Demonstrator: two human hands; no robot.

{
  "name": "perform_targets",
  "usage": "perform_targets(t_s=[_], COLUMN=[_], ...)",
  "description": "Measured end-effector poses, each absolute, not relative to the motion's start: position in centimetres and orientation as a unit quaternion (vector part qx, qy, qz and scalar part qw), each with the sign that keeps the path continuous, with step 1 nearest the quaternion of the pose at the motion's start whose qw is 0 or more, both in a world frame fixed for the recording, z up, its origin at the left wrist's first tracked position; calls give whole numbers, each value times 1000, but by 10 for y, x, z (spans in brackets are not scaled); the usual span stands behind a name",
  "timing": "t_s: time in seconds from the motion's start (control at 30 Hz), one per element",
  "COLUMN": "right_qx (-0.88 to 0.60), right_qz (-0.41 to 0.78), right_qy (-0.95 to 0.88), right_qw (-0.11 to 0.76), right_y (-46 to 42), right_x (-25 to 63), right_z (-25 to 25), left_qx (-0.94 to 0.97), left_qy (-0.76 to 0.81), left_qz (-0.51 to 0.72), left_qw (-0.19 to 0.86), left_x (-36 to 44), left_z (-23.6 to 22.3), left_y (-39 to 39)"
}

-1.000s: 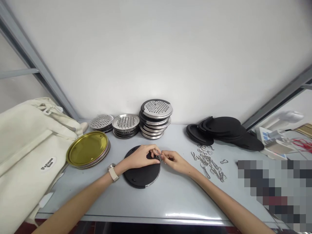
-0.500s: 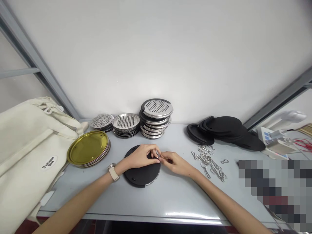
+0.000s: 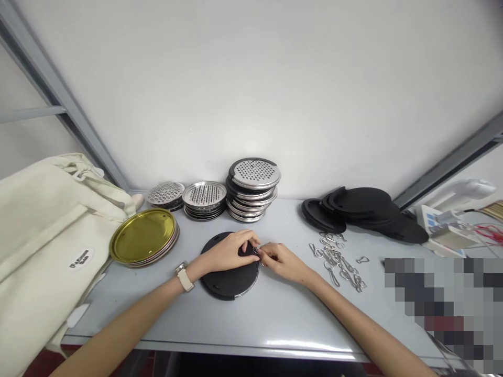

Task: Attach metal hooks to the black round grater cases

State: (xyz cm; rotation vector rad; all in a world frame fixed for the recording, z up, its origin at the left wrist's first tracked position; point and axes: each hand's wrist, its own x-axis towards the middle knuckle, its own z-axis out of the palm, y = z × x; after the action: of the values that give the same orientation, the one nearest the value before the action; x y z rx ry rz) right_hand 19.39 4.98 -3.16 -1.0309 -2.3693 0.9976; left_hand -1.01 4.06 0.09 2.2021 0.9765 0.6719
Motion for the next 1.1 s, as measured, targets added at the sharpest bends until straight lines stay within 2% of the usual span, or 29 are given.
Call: perform_targets(t_s=[0.23,0.47,1.1], right_qx=[-348,-359,-362], right_qz=[366,408,392], right_qy=[-844,-812,-820], right_qw=[181,213,206], right_y=[50,48,47], right_x=[197,194,196], right_z=[-29,-30,-30], left_qx=[827,811,833], left_qy=[369,374,352], left_qz=[254,260,250], left_qw=[340,368,346], left_x=[-10,-9,-11], left_z=[1,2,1], left_y=[43,42,42])
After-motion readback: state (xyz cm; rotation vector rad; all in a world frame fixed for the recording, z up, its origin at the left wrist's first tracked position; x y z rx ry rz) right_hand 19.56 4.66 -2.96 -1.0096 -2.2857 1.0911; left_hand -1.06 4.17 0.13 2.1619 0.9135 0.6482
